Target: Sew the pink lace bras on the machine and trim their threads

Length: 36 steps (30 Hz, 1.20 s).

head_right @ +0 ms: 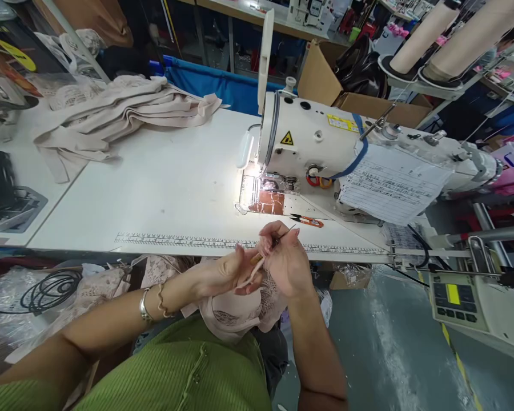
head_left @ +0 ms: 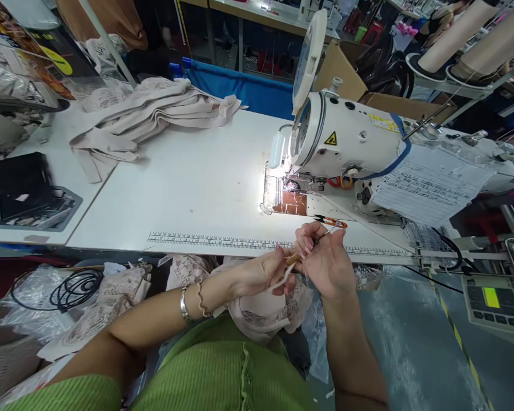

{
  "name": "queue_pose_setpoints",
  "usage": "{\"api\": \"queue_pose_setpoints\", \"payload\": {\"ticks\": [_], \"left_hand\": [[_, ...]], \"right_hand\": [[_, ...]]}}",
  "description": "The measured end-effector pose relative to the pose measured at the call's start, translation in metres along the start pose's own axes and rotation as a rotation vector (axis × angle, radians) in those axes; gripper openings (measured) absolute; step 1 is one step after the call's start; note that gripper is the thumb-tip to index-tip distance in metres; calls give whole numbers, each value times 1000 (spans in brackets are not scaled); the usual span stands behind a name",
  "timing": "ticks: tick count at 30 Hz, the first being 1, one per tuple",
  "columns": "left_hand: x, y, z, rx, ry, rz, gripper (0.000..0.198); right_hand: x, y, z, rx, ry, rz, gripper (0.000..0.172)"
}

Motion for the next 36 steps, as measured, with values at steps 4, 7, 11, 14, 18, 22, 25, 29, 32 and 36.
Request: {"api": "queue_pose_setpoints", "payload": {"ticks": [4, 7, 11, 14, 18, 22, 25, 29, 32, 36], "left_hand": [[-11, -5, 4, -22, 54, 31, 52], [-6, -7, 10, -27, 116, 66, 47], [5, -1, 13, 153, 37, 92, 42], [-1, 4, 9, 337, -28, 37, 49], [-9, 0, -7, 386, -144, -187, 60], [-5, -1, -17, 386, -269, -315, 51], [14, 6, -9, 365, -357, -370, 36], [72, 28, 29, 429, -554, -458, 16], [118, 46, 61, 407, -616, -395, 17], [164, 58, 113, 67, -822, -260, 29]], "right_hand": [[1, 4, 0, 52, 2, 100, 68], [1, 12, 0, 83, 7, 154, 85], [5, 20, -2, 38, 17, 272, 101], [12, 18, -3, -2, 62, 361, 103], [23, 12, -1, -8, 105, 470, 101], [29, 11, 3, -20, 91, 490, 105], [28, 16, 8, -61, 73, 504, 106], [23, 30, 16, -168, 38, 673, 96], [21, 42, 18, -187, -10, 823, 88], [24, 50, 11, -181, -35, 846, 95]]}}
Point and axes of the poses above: each hand's wrist, its own z-axis away from the middle knuckle, its own y-axis out of the back of the hand, x = y × z, the point moved 5 cm from there along -z, towards the middle knuckle, and after that the axes turned 4 degrees about -y, right-handed, at the moved point
